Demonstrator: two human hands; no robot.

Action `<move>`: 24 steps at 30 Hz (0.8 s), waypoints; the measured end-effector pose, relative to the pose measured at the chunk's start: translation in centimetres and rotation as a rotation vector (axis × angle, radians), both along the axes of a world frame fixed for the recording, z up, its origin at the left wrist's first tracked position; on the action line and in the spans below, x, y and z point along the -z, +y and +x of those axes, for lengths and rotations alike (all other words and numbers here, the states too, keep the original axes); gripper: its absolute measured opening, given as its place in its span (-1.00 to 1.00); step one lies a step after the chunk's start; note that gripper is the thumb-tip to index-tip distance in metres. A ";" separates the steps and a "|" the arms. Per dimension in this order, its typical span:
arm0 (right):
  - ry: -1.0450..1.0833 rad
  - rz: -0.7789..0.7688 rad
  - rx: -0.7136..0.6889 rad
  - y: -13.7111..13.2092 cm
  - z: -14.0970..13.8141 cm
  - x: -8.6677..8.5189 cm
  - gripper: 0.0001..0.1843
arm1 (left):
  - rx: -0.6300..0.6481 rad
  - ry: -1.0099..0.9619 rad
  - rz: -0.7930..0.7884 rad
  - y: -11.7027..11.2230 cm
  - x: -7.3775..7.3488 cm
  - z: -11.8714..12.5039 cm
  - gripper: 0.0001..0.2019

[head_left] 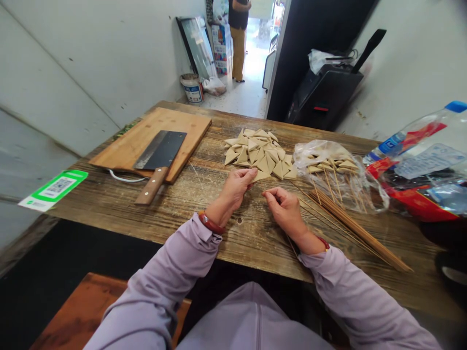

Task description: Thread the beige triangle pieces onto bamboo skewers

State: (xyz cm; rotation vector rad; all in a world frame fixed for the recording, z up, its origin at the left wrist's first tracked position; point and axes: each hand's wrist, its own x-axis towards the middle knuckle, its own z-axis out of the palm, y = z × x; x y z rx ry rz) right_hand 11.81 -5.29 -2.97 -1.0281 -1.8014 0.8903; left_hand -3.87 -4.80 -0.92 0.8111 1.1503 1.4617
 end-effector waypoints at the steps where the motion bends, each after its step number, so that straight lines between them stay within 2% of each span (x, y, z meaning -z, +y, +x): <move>1: 0.000 0.001 0.007 0.1 0.0 0.0 -0.75 | 0.013 0.007 0.010 0.0 0.0 0.1 -0.60; 12: 0.053 -0.064 0.039 0.8 0.0 -0.2 -0.71 | 0.115 0.088 0.045 -0.5 0.6 1.6 -0.63; 17: 0.087 -0.149 0.044 0.8 0.0 -0.2 -0.67 | 0.147 0.146 0.012 0.1 0.5 0.3 -0.59; 19: 0.106 -0.179 0.049 0.9 0.0 -0.1 -0.67 | 0.080 0.178 0.025 0.7 0.5 -0.9 -0.61; 24: 0.094 -0.168 0.054 1.2 0.1 0.3 -0.67 | -0.272 0.404 0.080 2.8 1.8 -3.9 -0.81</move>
